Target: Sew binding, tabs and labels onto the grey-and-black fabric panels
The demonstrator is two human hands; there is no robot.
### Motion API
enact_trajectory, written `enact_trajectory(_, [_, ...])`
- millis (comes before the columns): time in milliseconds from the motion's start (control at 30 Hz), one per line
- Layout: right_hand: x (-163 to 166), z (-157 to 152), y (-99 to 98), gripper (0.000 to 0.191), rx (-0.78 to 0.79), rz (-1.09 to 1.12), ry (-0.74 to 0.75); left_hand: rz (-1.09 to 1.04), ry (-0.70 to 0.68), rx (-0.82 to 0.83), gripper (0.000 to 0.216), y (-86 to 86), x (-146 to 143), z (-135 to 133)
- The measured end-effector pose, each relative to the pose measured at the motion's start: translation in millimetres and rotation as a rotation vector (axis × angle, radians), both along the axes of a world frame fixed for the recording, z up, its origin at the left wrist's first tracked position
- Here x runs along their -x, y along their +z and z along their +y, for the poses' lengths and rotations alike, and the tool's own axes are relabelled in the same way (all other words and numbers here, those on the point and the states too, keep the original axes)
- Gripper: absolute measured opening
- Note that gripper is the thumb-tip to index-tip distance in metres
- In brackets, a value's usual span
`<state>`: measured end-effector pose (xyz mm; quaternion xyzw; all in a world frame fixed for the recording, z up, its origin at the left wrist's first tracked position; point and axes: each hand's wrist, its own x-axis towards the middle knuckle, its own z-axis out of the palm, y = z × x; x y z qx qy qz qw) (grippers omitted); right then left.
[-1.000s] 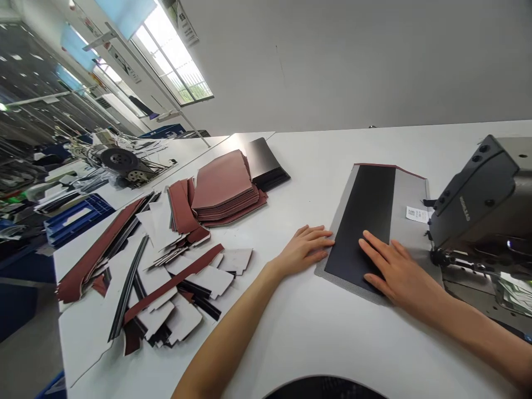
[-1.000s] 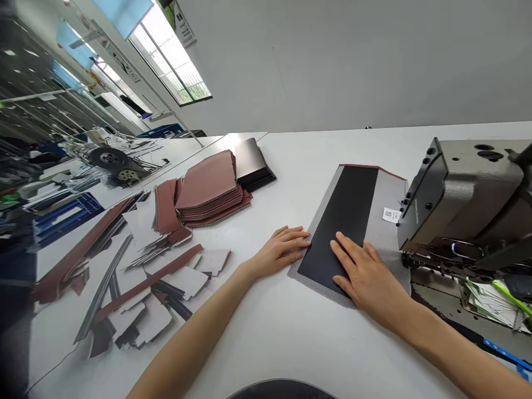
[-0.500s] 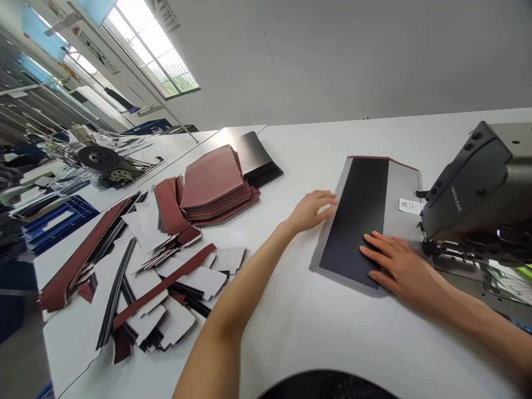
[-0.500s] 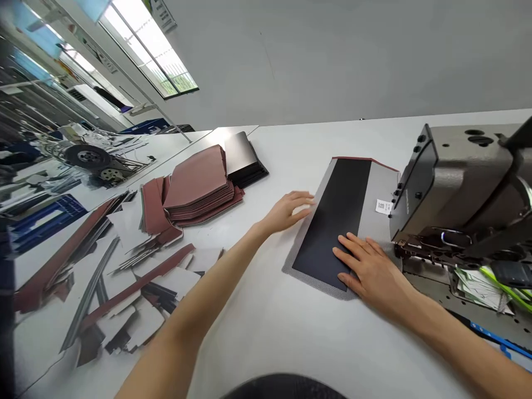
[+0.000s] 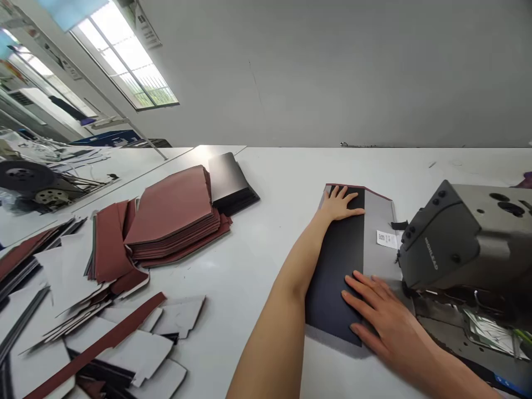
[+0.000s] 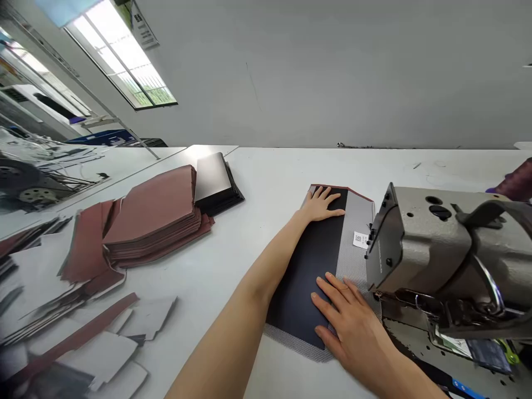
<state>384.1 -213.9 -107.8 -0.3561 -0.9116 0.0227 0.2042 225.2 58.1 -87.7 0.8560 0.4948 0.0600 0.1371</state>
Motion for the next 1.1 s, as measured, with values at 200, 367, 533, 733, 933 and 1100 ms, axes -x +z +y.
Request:
enact_trajectory(200, [-1.0, -5.8, 10.3, 0.021, -0.112, 0.157, 0.009, 0.066, 0.036, 0.039, 0.086, 11.7, -9.1, 5.2])
enact_trajectory(367, [0.2, -4.0, 10.5, 0.022, -0.127, 0.188, -0.021, 0.074, 0.069, -0.064, 0.070, 31.4, -25.6, -28.5])
enact_trajectory(533, [-2.8, -3.7, 8.1, 0.023, -0.150, 0.138, 0.018, -0.192, -0.123, -0.045, 0.021, 37.6, 7.1, -144.1])
enact_trajectory(733, [-14.3, 0.1, 12.5, 0.044, -0.031, 0.050, 0.070, -0.405, -0.090, 0.314, 0.010, 27.0, 58.5, -263.2])
enact_trajectory(933, [-47.1, -5.5, 24.4, 0.065, -0.072, -0.182, 0.236, -0.183, -0.180, 0.128, 0.061, 22.8, 36.7, -283.3])
enact_trajectory(1100, [-54.8, -0.6, 23.8, 0.051, -0.082, -0.231, 0.289, -0.112, -0.091, 0.094, 0.060, 20.5, 26.4, -287.6])
